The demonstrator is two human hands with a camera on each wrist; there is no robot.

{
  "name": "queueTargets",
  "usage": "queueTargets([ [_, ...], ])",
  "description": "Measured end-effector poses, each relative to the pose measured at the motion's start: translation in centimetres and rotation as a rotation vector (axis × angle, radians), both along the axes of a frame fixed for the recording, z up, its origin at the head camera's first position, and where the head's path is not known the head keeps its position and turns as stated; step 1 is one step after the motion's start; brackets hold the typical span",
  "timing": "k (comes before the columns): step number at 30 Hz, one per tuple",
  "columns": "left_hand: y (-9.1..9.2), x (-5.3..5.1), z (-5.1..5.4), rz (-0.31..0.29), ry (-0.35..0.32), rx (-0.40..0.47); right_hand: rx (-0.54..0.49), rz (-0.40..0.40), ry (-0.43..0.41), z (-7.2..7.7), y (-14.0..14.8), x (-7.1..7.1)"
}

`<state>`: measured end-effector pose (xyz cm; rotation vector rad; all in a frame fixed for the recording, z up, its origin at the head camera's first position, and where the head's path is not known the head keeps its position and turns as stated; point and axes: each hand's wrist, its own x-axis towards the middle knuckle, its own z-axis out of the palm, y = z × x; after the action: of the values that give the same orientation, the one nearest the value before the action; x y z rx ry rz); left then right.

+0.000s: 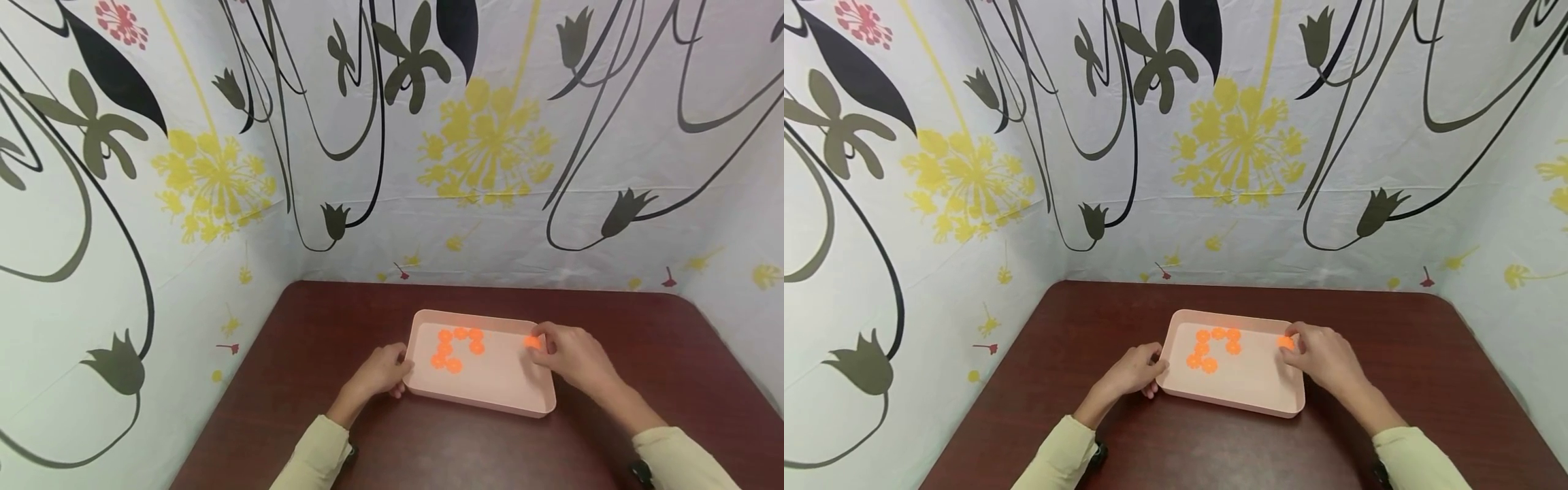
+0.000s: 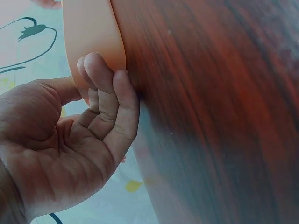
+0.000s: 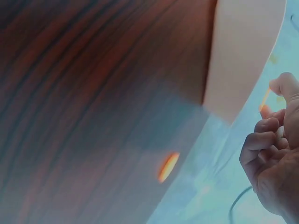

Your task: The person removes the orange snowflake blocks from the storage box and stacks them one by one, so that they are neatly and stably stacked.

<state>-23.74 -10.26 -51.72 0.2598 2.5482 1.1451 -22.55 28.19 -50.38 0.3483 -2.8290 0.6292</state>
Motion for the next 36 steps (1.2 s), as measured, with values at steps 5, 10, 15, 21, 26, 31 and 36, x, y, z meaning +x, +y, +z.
queueTargets([
  [5,-0.1,0.0,-0.1,0.006,-0.001,-0.006,0.017,-0.066,-0.005,-0.6,3.2,0.2],
  [10,-0.2,0.0,-0.2,0.004,0.000,-0.004,0.078,-0.114,-0.029,-1.0,5.4,0.1],
  [15,-0.2,0.2,-0.1,0.009,-0.008,0.001,0.108,-0.138,-0.045,-1.4,7.1,-0.3],
  [21,-0.1,0.1,-0.1,0.009,-0.002,-0.008,0.131,-0.160,-0.117,-1.9,7.9,-0.8],
  [26,0.0,0.0,-0.2,-0.005,0.018,0.002,0.135,-0.171,-0.138,-2.3,8.4,-1.0],
  [31,0.0,0.1,0.0,-0.009,0.028,0.012,0.132,-0.167,-0.150,-2.4,8.5,-1.2],
  [36,0.0,0.2,0.1,-0.004,0.021,0.008,0.133,-0.161,-0.160,-2.7,8.5,-1.4],
])
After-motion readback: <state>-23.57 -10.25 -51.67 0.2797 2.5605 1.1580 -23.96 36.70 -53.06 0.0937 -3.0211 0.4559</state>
